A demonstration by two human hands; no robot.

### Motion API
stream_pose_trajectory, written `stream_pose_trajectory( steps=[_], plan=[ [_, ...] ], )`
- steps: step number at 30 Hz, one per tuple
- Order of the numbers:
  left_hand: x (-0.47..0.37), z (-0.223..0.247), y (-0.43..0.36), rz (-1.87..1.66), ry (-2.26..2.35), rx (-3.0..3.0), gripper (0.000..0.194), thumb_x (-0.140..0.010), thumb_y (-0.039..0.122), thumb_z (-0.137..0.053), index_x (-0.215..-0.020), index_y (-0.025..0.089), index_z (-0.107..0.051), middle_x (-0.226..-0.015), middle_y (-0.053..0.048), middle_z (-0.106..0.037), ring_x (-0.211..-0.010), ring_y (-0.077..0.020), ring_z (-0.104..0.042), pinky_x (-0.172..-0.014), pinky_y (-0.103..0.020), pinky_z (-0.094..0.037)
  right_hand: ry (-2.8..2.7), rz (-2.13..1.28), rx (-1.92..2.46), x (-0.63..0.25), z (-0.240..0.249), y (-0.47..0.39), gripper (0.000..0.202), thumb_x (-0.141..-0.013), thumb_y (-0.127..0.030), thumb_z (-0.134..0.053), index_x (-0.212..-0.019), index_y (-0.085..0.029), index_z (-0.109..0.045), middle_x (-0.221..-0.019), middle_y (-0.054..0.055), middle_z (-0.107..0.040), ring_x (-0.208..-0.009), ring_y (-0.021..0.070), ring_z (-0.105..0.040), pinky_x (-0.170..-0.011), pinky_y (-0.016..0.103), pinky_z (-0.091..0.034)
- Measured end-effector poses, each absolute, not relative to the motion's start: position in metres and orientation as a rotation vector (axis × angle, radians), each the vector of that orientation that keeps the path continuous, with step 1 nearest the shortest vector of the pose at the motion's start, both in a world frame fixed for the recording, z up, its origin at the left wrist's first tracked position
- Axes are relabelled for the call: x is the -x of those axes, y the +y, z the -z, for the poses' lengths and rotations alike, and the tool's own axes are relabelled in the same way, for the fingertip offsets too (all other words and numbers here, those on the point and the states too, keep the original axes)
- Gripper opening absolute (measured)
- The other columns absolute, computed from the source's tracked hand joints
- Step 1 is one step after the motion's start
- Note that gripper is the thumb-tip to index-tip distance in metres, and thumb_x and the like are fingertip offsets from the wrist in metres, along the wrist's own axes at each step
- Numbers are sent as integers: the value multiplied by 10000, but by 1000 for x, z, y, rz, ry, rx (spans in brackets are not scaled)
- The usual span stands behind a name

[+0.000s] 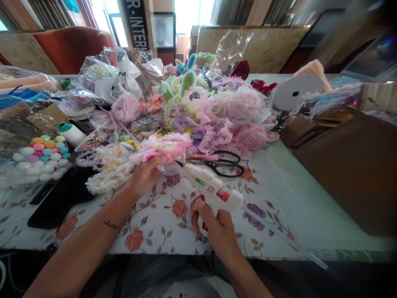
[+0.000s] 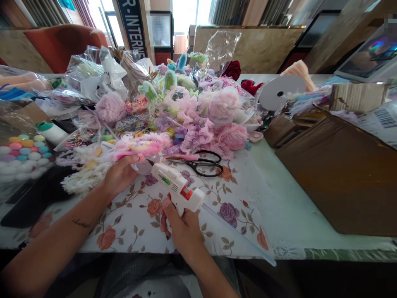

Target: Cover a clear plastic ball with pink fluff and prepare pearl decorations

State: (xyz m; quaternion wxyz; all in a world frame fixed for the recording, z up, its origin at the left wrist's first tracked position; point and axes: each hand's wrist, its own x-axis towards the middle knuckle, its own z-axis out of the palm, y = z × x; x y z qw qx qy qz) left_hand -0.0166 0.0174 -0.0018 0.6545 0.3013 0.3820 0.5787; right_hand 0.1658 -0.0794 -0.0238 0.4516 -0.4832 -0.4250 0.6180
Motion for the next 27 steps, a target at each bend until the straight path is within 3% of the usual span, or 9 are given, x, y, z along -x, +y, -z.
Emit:
stream_pose_trajectory(
  steps=[10, 27],
  plan=[
    [19, 5, 20, -1329, 864, -683, 119, -614, 237, -799, -673, 146, -751, -729, -34, -726, -749, -174, -655, -732, -280, -499, -1003, -1502, 1203, -167, 21, -79, 401, -802, -532, -629, -658, -162, -572, -410, -24, -501, -366, 81, -418, -366, 191, -348],
    [19, 2, 19, -1319, 869, -665, 109, -581, 236, -801, -637, 161, -745, -695, -29, -711, -683, -155, -625, -674, -268, -507, -1006, -1507, 1193, -165, 13, -78, 421, -828, -552, -590, -659, -169, -554, -424, -24, -506, -383, 79, -411, -388, 197, -360]
  ],
)
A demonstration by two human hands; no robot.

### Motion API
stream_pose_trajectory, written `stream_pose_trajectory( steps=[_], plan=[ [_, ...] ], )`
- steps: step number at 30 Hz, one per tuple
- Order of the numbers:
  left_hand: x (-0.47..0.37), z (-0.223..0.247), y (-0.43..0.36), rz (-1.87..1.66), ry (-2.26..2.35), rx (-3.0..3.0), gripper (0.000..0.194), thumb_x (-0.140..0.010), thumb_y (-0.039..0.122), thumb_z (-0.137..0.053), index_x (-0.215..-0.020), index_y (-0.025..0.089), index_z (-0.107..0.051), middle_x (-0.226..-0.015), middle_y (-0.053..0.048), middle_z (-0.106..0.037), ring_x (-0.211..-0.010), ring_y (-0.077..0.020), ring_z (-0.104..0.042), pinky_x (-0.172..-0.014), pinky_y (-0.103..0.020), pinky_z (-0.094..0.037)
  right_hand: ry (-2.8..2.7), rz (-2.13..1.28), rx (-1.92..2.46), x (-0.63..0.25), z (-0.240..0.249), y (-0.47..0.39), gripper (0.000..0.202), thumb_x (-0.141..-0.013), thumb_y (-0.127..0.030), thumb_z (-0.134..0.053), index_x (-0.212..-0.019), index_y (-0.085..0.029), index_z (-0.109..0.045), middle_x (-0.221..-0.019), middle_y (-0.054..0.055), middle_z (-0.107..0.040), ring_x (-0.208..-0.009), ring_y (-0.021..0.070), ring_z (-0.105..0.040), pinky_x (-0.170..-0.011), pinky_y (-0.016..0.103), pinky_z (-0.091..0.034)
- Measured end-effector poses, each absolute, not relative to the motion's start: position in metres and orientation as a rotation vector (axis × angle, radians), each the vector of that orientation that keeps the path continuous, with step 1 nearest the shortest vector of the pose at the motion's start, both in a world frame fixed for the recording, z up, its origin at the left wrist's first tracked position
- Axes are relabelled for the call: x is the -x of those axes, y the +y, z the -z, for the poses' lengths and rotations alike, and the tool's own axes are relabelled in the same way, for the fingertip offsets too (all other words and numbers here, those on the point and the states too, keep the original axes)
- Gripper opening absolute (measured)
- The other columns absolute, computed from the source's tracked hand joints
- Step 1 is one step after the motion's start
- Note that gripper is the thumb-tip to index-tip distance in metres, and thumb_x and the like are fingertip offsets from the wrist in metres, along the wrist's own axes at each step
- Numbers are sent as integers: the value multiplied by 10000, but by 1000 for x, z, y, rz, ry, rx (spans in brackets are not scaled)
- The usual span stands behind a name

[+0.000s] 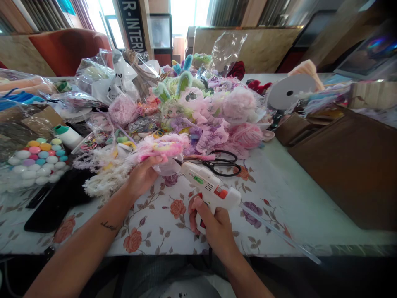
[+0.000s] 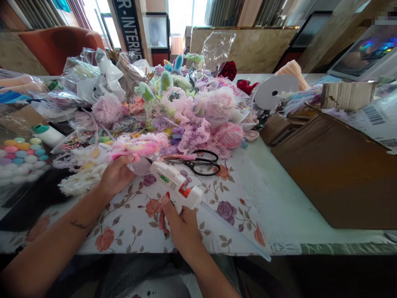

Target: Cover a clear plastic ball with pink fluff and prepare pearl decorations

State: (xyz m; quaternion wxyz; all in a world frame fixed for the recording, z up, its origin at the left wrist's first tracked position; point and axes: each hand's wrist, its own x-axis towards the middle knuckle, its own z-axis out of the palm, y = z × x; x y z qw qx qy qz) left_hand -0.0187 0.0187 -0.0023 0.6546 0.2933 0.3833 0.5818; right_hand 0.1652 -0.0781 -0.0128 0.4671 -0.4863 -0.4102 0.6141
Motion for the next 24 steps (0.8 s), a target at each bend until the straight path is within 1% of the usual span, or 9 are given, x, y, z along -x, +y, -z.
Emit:
stream_pose_trajectory(
  steps=[5, 10, 15, 18, 21, 24],
  plan=[
    [20, 3, 19, -1334, 880, -651, 103, -577, 231, -804, -624, 164, -740, -700, -25, -715, -679, -152, -623, -675, -270, -506, -979, -1491, 1228, -167, 10, -78, 398, -819, -530, -607, -663, -167, -557, -431, -23, -510, -383, 76, -399, -386, 194, -338],
    [21, 4, 19, -1323, 870, -654, 78, -593, 218, -789, -626, 164, -741, -698, -29, -712, -667, -150, -624, -666, -269, -503, -1008, -1499, 1197, -167, 11, -79, 425, -852, -543, -562, -663, -162, -569, -439, -25, -509, -387, 74, -405, -399, 196, -341],
    [20, 2, 19, -1322, 875, -638, 109, -562, 218, -806, -625, 155, -744, -692, -19, -712, -655, -140, -617, -666, -265, -503, -954, -1516, 1176, -167, 19, -75, 432, -801, -567, -616, -655, -163, -564, -414, -22, -512, -356, 74, -396, -364, 190, -326],
    [20, 2, 19, -1321, 883, -640, 86, -572, 213, -788, -615, 156, -740, -679, -23, -705, -641, -140, -613, -650, -266, -496, -984, -1525, 1157, -168, 20, -75, 429, -815, -557, -610, -656, -159, -582, -421, -20, -511, -365, 73, -395, -371, 192, -341],
    [21, 3, 19, -1320, 874, -657, 75, -593, 211, -778, -626, 159, -737, -683, -20, -702, -657, -141, -617, -652, -261, -493, -1012, -1521, 1173, -168, 20, -75, 464, -830, -580, -580, -644, -156, -587, -426, -10, -517, -380, 79, -413, -378, 195, -354],
    [21, 4, 19, -1324, 873, -662, 87, -592, 214, -786, -630, 156, -734, -687, -17, -702, -663, -138, -614, -664, -258, -495, -983, -1499, 1202, -167, 22, -75, 458, -810, -592, -593, -651, -162, -571, -419, -15, -519, -366, 76, -400, -368, 195, -348]
  ],
)
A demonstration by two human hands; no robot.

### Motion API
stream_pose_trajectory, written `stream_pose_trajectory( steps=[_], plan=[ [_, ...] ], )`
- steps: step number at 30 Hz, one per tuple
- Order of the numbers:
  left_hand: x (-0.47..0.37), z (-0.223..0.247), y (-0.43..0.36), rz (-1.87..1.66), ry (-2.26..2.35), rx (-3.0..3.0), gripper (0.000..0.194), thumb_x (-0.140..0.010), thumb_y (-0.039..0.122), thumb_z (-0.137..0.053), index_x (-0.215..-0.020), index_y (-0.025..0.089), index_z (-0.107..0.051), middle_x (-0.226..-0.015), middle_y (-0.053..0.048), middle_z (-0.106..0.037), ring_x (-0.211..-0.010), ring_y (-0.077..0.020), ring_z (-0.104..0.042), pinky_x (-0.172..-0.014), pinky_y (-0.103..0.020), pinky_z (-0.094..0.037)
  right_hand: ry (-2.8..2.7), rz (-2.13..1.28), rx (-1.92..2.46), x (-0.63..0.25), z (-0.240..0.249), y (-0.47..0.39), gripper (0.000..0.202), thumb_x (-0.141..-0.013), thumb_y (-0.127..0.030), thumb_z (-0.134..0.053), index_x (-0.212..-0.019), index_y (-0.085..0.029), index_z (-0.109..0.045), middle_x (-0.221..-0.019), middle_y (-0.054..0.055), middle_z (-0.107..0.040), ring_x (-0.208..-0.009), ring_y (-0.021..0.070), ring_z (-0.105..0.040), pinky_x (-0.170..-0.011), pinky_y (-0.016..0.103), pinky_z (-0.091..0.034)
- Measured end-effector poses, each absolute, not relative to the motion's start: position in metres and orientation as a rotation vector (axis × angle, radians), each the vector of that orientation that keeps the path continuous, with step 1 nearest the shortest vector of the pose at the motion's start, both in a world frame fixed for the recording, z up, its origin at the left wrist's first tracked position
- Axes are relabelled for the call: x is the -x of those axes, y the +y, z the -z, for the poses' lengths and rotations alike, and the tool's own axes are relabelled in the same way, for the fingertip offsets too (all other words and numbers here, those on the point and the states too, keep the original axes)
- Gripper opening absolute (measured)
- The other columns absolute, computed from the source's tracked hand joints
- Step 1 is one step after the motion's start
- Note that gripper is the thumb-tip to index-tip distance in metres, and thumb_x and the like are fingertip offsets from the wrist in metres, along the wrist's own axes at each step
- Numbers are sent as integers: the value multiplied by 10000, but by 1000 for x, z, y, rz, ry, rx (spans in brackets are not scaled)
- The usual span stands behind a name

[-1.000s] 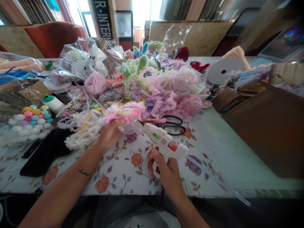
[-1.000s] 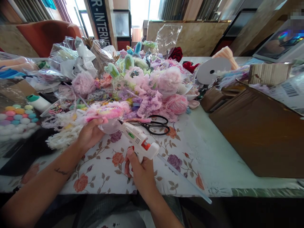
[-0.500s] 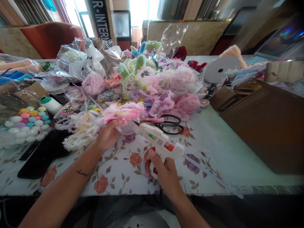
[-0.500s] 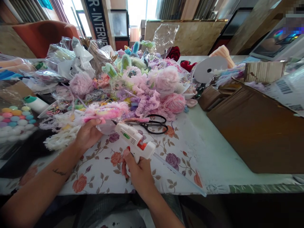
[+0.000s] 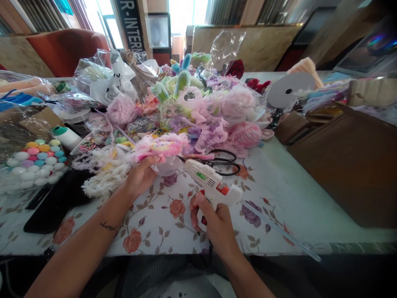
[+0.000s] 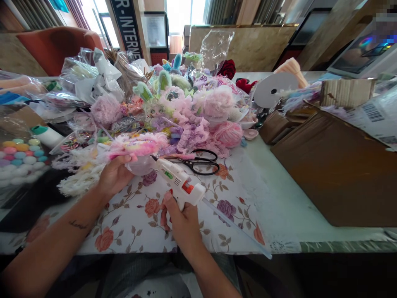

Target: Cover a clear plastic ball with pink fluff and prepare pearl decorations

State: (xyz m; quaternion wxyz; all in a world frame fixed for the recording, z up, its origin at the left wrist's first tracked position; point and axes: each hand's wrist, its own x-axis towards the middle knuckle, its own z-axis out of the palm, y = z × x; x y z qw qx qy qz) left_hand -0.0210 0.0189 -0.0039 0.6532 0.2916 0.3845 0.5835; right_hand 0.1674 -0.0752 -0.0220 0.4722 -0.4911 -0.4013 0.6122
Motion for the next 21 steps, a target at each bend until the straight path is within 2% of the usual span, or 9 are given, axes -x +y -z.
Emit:
stream_pose_trajectory(
  steps=[7, 12, 21],
  plan=[
    [20, 2, 19, -1325, 875, -636, 91, -569, 219, -788, -617, 157, -742, -681, -24, -702, -654, -137, -606, -653, -255, -503, -1013, -1513, 1168, -167, 18, -77, 442, -832, -559, -578, -648, -157, -578, -421, -18, -509, -368, 75, -413, -372, 192, -353],
    [20, 0, 19, -1340, 890, -621, 80, -562, 215, -787, -607, 172, -737, -684, -21, -706, -649, -143, -606, -646, -259, -508, -979, -1498, 1214, -168, 12, -78, 359, -825, -488, -615, -679, -163, -567, -433, -30, -504, -393, 72, -408, -383, 182, -354],
    [20, 2, 19, -1338, 870, -621, 85, -567, 213, -797, -613, 167, -742, -691, -18, -709, -658, -134, -608, -641, -240, -512, -976, -1502, 1191, -167, 17, -77, 378, -815, -503, -619, -668, -158, -571, -425, -28, -500, -382, 73, -409, -375, 184, -346]
  ],
)
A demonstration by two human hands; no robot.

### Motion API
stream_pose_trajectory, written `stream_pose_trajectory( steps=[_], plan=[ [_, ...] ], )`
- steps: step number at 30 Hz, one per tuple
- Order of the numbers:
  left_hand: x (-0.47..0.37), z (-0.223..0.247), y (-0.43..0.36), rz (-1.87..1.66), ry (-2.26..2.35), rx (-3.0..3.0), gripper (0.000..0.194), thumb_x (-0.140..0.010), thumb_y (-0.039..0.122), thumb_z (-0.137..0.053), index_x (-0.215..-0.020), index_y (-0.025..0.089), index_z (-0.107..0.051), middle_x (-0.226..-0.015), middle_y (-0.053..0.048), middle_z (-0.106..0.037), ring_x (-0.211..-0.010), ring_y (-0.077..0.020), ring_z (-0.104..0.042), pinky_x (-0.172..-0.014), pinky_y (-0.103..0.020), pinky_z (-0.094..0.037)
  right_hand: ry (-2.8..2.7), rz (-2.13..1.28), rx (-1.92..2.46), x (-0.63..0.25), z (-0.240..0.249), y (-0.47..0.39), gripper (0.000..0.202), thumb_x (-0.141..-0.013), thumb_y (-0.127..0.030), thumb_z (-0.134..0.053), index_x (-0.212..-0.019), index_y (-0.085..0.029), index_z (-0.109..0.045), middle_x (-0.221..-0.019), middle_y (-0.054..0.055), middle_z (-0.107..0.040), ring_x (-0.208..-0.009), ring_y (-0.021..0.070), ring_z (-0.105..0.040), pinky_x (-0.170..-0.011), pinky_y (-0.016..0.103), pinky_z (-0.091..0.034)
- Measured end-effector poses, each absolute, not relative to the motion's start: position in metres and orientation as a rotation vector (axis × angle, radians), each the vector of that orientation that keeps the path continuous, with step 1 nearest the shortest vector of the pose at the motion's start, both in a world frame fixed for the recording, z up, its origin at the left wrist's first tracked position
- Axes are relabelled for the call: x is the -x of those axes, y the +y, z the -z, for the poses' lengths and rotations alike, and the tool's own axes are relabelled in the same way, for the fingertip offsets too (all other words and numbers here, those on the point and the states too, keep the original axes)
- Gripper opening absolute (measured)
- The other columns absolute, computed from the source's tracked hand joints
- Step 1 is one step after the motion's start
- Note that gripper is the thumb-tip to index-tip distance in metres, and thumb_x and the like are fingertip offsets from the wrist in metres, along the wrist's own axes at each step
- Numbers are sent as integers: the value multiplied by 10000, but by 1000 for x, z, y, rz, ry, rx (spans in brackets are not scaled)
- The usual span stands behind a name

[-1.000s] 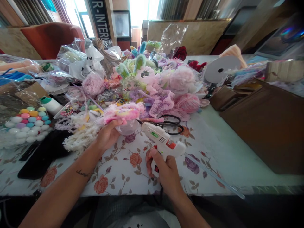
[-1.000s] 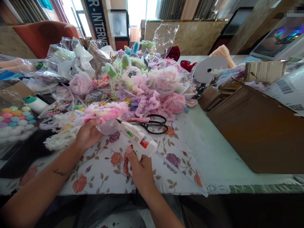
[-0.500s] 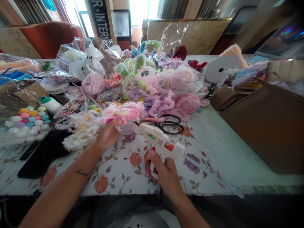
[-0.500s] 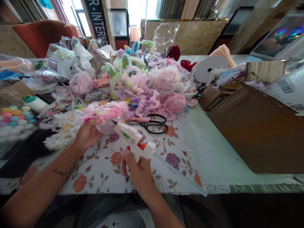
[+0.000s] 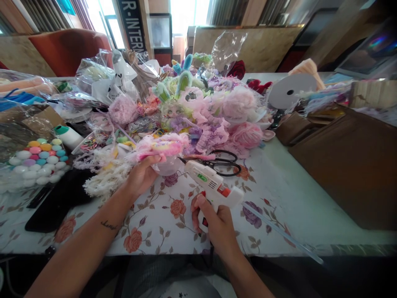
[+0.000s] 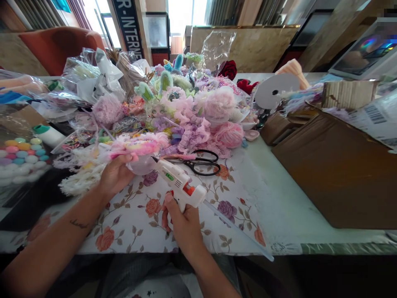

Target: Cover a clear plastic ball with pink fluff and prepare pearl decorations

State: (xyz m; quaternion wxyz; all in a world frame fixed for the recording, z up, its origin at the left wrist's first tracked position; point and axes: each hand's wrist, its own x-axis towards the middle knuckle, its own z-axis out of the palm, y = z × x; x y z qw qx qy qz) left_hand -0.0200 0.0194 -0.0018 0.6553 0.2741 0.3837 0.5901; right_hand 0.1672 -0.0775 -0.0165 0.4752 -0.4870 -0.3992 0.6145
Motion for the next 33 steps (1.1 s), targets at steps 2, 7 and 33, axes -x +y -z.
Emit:
stream_pose_trajectory(
  steps=[2, 7, 33],
  plan=[
    [20, 2, 20, -1336, 874, -611, 102, -561, 217, -802, -617, 158, -740, -686, -15, -708, -656, -129, -610, -643, -238, -510, -974, -1509, 1179, -167, 16, -78, 375, -795, -504, -641, -659, -161, -569, -422, -31, -494, -374, 73, -404, -366, 185, -344],
    [22, 4, 20, -1335, 850, -601, 130, -559, 215, -811, -634, 138, -739, -694, -15, -710, -665, -124, -621, -658, -235, -506, -973, -1513, 1195, -167, 14, -79, 396, -799, -520, -634, -642, -163, -565, -426, -22, -506, -389, 75, -418, -384, 185, -352],
    [10, -13, 15, -1382, 810, -273, 88, -647, 38, -633, -627, 118, -664, -623, -1, -688, -602, -126, -645, -684, -284, -608, -1093, -347, 2019, -434, 8, -1, 366, -766, -462, -611, -927, -137, -660, -759, 89, -692, -601, 199, -641, -548, 315, -512]
  ],
)
